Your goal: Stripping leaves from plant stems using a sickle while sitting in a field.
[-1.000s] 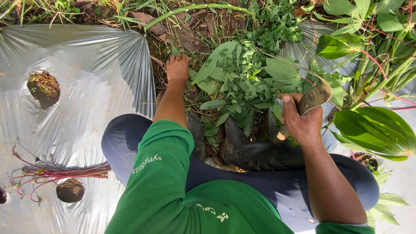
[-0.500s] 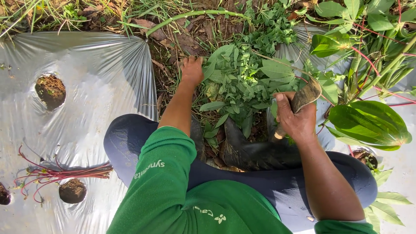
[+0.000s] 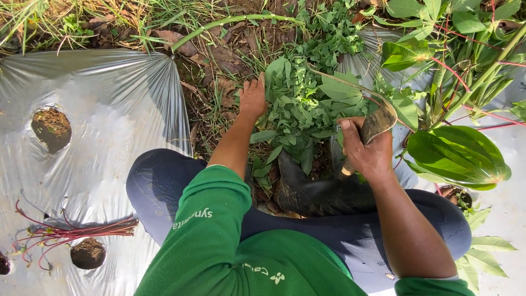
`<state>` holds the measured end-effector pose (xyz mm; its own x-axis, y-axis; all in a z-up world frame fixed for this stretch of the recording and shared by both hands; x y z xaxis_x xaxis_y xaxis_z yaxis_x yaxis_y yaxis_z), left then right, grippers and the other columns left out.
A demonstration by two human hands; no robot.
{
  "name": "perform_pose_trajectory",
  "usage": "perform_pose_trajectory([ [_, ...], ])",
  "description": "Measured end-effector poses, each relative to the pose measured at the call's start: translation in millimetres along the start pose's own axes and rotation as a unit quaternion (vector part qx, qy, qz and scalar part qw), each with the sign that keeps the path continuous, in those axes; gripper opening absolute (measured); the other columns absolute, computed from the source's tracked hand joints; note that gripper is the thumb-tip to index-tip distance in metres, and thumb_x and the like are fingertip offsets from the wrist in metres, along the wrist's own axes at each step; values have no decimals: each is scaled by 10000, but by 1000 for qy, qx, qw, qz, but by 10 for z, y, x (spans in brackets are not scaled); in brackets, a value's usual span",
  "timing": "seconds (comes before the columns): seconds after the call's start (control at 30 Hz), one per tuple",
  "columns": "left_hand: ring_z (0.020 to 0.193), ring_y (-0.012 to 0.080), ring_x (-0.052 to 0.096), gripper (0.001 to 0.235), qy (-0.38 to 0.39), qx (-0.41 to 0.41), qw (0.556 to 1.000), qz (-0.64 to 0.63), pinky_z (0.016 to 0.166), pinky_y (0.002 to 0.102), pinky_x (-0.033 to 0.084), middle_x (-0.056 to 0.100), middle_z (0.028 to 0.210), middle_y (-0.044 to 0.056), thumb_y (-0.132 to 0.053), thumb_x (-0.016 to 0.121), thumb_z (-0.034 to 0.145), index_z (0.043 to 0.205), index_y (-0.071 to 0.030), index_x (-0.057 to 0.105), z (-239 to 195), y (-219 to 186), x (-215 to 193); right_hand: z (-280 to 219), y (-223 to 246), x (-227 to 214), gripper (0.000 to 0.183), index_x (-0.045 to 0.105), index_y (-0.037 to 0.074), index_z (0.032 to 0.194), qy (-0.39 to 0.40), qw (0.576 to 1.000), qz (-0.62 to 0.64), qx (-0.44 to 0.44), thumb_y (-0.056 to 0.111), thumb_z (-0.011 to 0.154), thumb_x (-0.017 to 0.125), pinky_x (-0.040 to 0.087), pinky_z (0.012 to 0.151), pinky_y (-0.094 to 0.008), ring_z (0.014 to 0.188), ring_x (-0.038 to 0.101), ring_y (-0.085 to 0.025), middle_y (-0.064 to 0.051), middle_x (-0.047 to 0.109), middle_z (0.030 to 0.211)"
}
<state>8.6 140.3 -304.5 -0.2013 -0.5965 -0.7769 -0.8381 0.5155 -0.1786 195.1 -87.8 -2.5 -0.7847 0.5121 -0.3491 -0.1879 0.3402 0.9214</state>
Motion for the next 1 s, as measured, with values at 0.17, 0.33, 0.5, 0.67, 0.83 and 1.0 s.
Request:
perform_pose_trajectory([
  [0.17,1178,307,517,381,-142,78,987,-11,996,508,478,589,1172,64,-133,655,905,1280,-183,610,154,61,447,0,28,-7,242,769,-9,1080,1,1000,1,-7,156,1123,598,558,574,-375,530,677,-248,-136,622,541],
  [0.33,1227,374,565,390,-164,145,976,-23,1024,566,511,555,1252,71,-205,734,873,1250,-287,677,8,-203,617,-19,85,-5,227,763,-21,1070,-9,1000,7,-13,143,1113,612,532,543,-348,517,663,-226,-124,611,536],
  [0.5,1319,459,551,463,-141,183,966,-117,1068,562,516,550,1404,98,-155,680,905,1344,-299,655,-300,-671,1021,-79,187,-42,213,765,-29,1051,-14,999,14,-27,112,1098,613,522,536,-358,500,649,-221,-132,600,529],
  [0.67,1008,383,686,249,-110,329,930,-123,858,491,570,738,1012,101,-54,555,890,1062,-147,709,-1083,-1276,645,-133,195,-86,204,774,-17,1023,-34,998,28,-39,109,1106,636,508,535,-329,500,640,-213,-123,586,520],
  [0.83,1005,393,700,288,-46,357,927,-108,833,559,588,748,999,107,-72,553,844,1093,-169,661,-1112,-1342,598,-212,157,-148,222,772,-3,1013,-32,998,34,-46,116,1114,614,525,556,-309,513,643,-186,-106,580,525],
  [1.0,1082,355,680,441,-102,144,977,-117,892,513,597,634,1240,124,-181,614,917,1354,-177,558,-630,-683,412,-244,83,-193,239,786,25,970,-47,996,53,-54,147,1113,637,503,547,-307,487,610,-175,-98,561,506],
])
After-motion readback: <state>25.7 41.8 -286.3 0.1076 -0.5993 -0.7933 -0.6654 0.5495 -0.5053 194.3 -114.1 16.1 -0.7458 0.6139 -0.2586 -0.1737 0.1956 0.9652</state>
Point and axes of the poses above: each hand's wrist, its own z-axis towards the middle knuckle, its own x-axis out of the palm, y = z × x, the point moved 4 cm from there along z, towards the middle knuckle
